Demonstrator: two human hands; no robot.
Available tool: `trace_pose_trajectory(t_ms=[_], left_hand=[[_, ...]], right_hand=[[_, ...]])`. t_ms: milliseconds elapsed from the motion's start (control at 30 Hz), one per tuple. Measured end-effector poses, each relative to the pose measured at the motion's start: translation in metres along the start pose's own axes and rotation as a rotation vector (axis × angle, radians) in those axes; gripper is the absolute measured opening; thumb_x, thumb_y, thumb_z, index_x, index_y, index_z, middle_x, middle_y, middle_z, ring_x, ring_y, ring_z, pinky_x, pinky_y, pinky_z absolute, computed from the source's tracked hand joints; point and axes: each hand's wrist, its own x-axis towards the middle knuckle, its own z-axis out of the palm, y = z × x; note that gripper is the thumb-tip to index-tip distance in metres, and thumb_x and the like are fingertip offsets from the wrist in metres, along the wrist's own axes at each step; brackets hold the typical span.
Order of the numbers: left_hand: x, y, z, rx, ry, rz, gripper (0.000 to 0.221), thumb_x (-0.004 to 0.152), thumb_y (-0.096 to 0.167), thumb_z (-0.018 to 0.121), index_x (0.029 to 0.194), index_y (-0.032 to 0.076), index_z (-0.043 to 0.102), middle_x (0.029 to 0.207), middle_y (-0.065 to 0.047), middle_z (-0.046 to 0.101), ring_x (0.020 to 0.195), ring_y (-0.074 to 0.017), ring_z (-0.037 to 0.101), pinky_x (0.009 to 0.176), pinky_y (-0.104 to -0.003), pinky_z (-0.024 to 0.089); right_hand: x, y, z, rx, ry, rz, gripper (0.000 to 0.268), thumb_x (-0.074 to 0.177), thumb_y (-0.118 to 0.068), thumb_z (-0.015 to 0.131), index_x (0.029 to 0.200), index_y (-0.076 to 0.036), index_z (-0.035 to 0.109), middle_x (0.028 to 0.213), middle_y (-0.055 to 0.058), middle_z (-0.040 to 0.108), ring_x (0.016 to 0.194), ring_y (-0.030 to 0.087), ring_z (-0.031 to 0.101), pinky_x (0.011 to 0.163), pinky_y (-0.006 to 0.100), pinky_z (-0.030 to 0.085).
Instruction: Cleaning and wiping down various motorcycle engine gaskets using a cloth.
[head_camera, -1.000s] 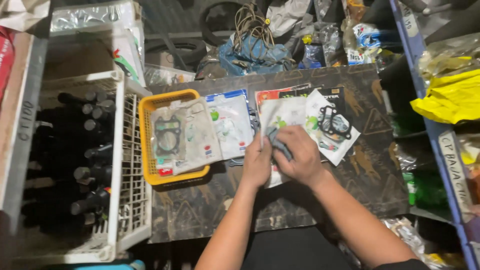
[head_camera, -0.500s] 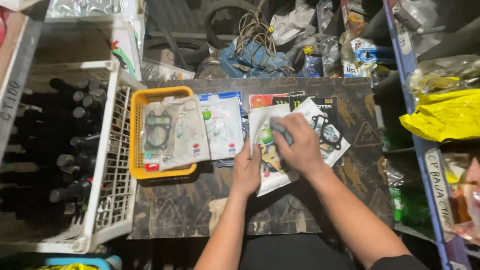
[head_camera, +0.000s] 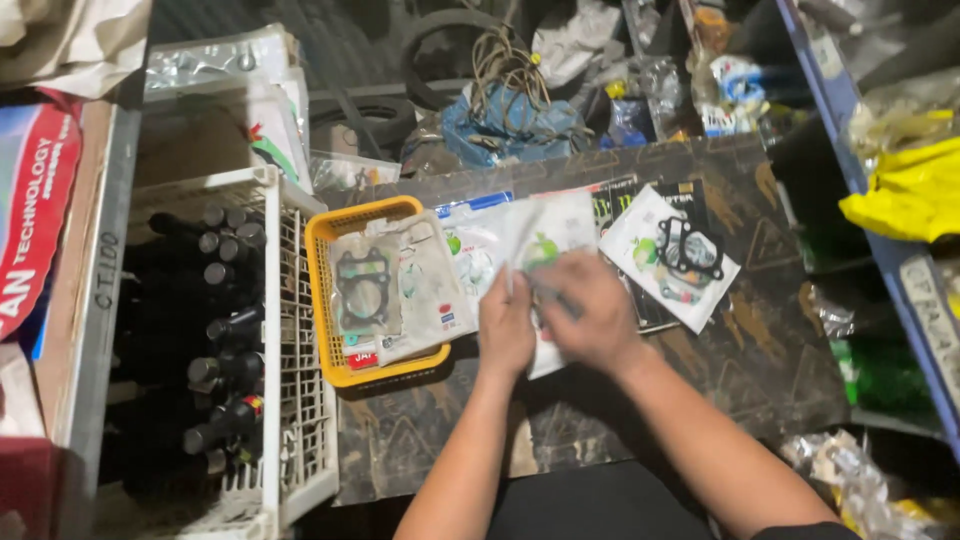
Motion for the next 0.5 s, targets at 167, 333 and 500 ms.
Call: trace_pose_trajectory(t_ms=[167, 333, 500], left_hand=[[-0.007, 0.008, -0.015, -0.025, 0.043, -0.049, 0.045, 0.109, 0.025, 0.037, 0.141, 0.001, 0.058, 0.128, -0.024, 0.067, 0.127, -0.0371, 0.059, 0.109, -0.054, 0.041], [-0.011, 0.009, 0.005, -0.015, -0.034, -0.041, 0.043, 0.107, 0.023, 0.042, 0.140, -0.001, 0.057, 0.129, -0.028, 0.066, 0.130, -0.0421, 0.055, 0.109, -0.055, 0.041], [0.000, -0.013, 0.011, 0.023, 0.098, 0.008, 0.047, 0.109, 0.024, 0.039, 0.144, -0.004, 0.051, 0.134, -0.030, 0.061, 0.131, -0.0428, 0.054, 0.111, -0.056, 0.038]], right_hand=[[-0.018, 0.008, -0.012, 0.127, -0.099, -0.065, 0.020, 0.073, -0.020, 0.086, 0.091, -0.013, 0.079, 0.089, 0.010, 0.071, 0.084, 0.032, 0.069, 0.080, 0.042, 0.057], [-0.005, 0.012, -0.020, -0.159, 0.037, 0.131, 0.016, 0.086, -0.016, 0.079, 0.098, -0.008, 0.074, 0.089, 0.009, 0.064, 0.085, 0.033, 0.065, 0.079, 0.045, 0.054], [-0.033, 0.020, -0.026, 0.200, -0.150, -0.086, 0.025, 0.070, -0.026, 0.087, 0.093, -0.018, 0.082, 0.092, 0.009, 0.071, 0.089, 0.033, 0.068, 0.085, 0.044, 0.055]])
